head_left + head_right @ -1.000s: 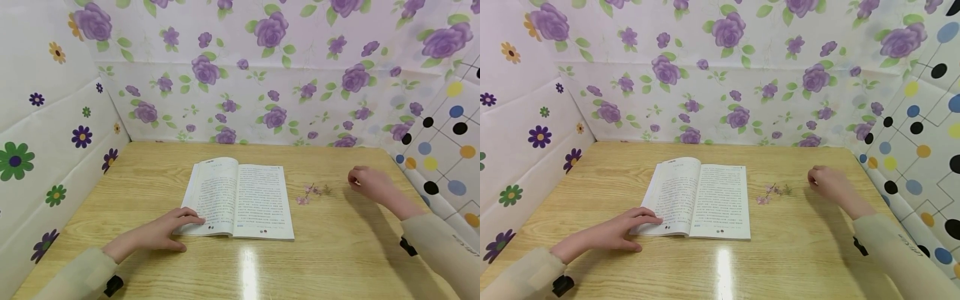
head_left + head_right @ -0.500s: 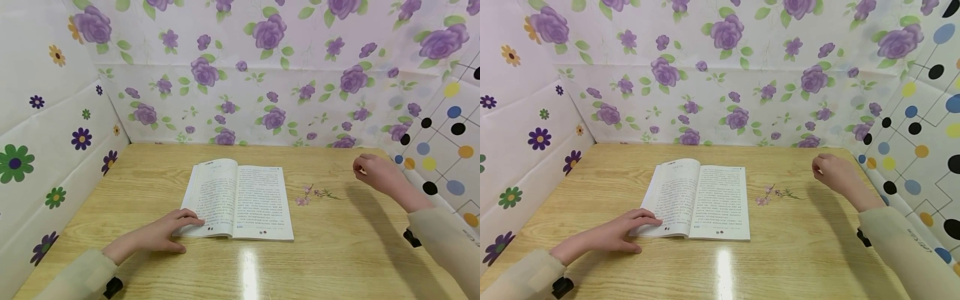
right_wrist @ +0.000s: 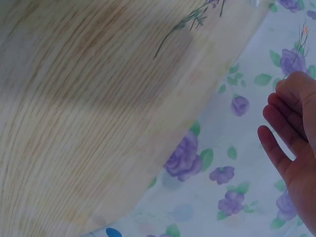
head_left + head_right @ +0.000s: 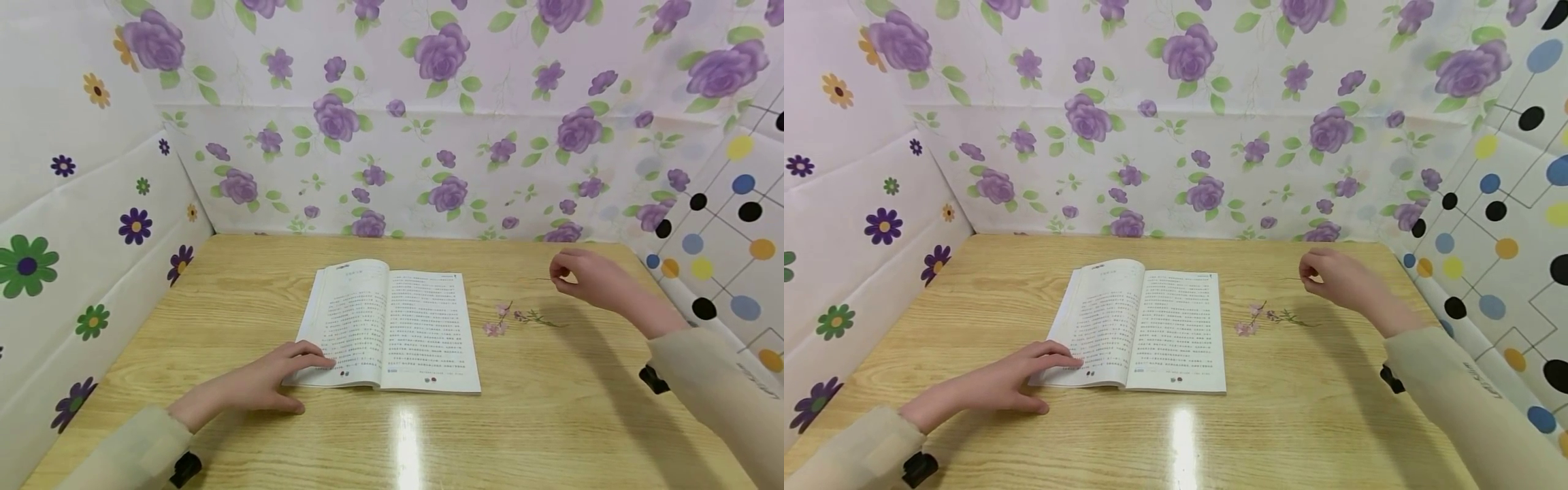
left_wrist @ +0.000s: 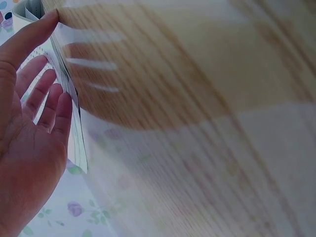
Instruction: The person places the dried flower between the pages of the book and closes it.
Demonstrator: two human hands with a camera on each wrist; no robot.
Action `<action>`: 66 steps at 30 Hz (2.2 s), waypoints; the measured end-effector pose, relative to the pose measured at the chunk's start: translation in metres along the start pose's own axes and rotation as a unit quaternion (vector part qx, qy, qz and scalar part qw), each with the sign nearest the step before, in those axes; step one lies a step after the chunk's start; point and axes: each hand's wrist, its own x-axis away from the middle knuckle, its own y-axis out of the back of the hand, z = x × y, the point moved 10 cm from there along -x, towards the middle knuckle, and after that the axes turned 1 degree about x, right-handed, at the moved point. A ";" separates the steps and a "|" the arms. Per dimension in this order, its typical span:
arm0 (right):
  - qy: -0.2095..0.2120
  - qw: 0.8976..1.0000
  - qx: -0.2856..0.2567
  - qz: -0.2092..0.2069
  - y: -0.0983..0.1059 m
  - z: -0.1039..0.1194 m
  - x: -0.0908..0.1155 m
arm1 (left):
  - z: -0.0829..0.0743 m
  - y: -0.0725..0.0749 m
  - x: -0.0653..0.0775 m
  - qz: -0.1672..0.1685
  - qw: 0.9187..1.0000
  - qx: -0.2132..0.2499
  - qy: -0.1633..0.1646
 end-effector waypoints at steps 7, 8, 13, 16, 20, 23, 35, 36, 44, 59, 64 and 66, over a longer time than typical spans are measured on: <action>0.006 1.000 -0.023 0.017 -0.010 0.011 -0.016 | -0.001 0.001 0.000 0.000 1.000 0.001 0.000; 0.013 1.000 -0.023 0.014 -0.010 0.015 -0.018 | -0.001 0.001 0.000 0.000 1.000 0.001 -0.001; 0.064 0.998 -0.021 0.003 -0.013 0.035 -0.032 | 0.000 0.000 0.000 0.001 1.000 0.001 -0.003; 0.088 0.996 -0.017 0.001 -0.015 0.048 -0.042 | 0.000 0.000 0.001 0.001 1.000 0.001 -0.004; 0.108 0.994 -0.015 0.009 -0.017 0.066 -0.056 | 0.000 0.000 0.001 0.003 1.000 0.004 0.001; 0.123 0.992 -0.013 0.018 -0.020 0.080 -0.066 | -0.001 0.001 0.002 0.003 1.000 0.005 0.002; 0.147 0.986 -0.018 0.077 -0.047 0.119 -0.103 | 0.000 0.000 0.000 0.002 1.000 0.007 -0.005; 0.150 0.985 -0.019 0.080 -0.049 0.121 -0.105 | 0.000 0.000 0.000 0.002 1.000 0.007 -0.005; 0.164 0.980 -0.021 0.111 -0.065 0.141 -0.120 | 0.001 0.000 0.000 0.004 1.000 0.013 0.000; 0.213 0.967 0.000 0.143 -0.083 0.179 -0.126 | 0.001 0.000 -0.001 0.003 1.000 0.011 0.000; 0.211 0.967 0.008 0.139 -0.087 0.182 -0.127 | 0.001 0.000 0.000 0.001 1.000 0.012 -0.005; 0.208 0.968 0.007 0.139 -0.090 0.182 -0.128 | 0.001 0.000 0.000 0.002 1.000 0.013 -0.005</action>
